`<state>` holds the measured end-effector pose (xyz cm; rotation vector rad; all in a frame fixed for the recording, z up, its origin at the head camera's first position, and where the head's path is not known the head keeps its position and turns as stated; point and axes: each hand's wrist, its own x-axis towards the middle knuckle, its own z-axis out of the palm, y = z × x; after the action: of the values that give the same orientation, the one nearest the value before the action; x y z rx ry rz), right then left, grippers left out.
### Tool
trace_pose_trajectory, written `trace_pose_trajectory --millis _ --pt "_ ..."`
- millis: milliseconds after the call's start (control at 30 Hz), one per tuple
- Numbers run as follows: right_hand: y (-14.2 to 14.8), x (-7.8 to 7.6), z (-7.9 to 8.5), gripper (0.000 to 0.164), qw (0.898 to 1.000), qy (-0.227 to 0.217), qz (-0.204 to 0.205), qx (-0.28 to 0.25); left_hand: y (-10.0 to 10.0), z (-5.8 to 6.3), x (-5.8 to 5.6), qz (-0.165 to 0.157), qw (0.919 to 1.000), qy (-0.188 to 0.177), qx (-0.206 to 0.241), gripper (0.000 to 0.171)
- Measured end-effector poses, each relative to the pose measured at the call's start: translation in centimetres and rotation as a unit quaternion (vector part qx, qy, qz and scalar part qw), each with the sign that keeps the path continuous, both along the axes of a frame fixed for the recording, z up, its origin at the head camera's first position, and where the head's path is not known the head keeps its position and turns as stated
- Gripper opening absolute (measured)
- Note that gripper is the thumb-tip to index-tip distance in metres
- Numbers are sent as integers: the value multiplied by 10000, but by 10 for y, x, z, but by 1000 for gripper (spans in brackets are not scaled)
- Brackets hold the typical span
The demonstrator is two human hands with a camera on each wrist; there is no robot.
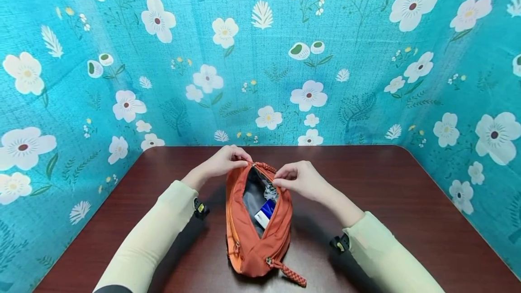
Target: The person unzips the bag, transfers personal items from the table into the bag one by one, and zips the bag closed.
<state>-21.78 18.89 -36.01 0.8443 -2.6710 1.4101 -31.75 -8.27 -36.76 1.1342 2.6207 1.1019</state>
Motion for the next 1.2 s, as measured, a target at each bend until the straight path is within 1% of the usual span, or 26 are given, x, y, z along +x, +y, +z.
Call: trace_pose_trajectory --millis 133,233,333,433,667,767,867,967,1100,1200 --pt "-5 -12 14 12 9991 383 -29 154 0 2 2 12 10000 57 13 13" --pt "-10 -23 25 12 9965 725 72 421 0 2 4 -20 10000 76 24 13" --pt "-15 -35 31 10 9923 999 237 700 0 2 4 -28 9999 104 16 13" --pt "-21 -45 33 10 9890 1124 392 874 -1 2 4 -6 9999 153 3 13" --pt "-31 -63 28 12 9865 1125 762 917 -1 4 5 -22 9999 170 -2 13" --pt "-33 -69 23 13 9867 1017 875 917 -1 3 5 11 9999 158 -4 13" --pt "-36 -70 21 14 9872 859 985 918 -1 3 4 22 9999 168 22 13" --pt "-38 -70 19 15 9859 811 1104 957 0 3 4 23 9998 164 57 13" --pt "-40 -72 14 15 9841 906 1147 1013 0 2 4 49 9999 136 51 14" --pt "-41 -74 9 15 9844 960 1095 987 0 1 4 78 9999 110 35 14"
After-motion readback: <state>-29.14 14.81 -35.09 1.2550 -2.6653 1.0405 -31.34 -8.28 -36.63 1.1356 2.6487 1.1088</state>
